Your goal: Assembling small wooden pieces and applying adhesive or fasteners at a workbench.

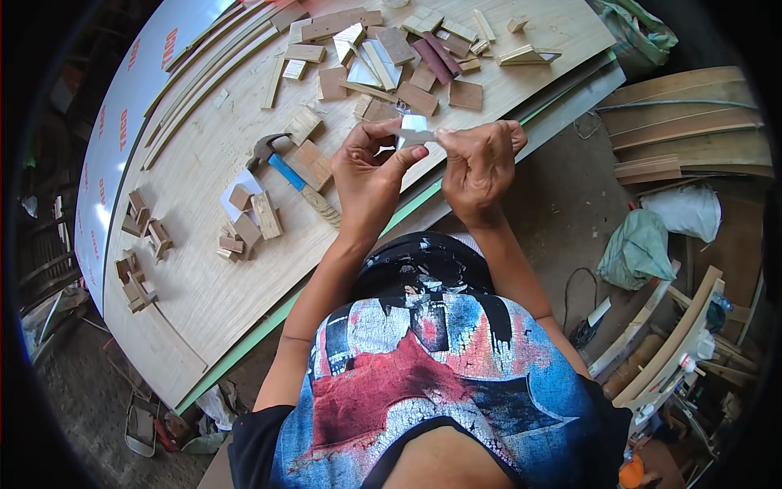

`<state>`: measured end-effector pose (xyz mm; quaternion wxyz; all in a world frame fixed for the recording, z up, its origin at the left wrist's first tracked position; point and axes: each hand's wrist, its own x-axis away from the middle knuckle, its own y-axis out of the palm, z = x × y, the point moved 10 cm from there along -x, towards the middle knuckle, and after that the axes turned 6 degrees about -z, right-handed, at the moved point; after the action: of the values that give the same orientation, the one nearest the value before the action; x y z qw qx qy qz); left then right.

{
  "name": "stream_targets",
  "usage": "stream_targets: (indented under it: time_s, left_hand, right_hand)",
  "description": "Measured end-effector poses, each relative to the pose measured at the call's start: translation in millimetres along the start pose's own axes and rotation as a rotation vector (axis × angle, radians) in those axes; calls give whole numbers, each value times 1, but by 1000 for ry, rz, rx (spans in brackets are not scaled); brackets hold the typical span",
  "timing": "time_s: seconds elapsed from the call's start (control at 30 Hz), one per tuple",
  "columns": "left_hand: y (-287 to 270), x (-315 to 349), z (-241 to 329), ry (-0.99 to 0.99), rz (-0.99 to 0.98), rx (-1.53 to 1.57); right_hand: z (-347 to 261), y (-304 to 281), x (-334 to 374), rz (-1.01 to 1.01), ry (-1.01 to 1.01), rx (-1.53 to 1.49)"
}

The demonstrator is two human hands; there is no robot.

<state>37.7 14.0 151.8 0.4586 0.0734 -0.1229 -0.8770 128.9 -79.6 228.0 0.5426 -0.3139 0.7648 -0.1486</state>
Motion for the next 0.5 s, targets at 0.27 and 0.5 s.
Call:
stream_targets:
  time_s: [0.27, 0.5]
  left_hand:
    - [-2, 0, -7, -33, 12, 52]
    - [-4, 2, -17, -124, -10, 80]
  right_hand:
    - [-7, 1, 0, -32, -32, 14]
    - [6, 11, 10, -36, 21, 81]
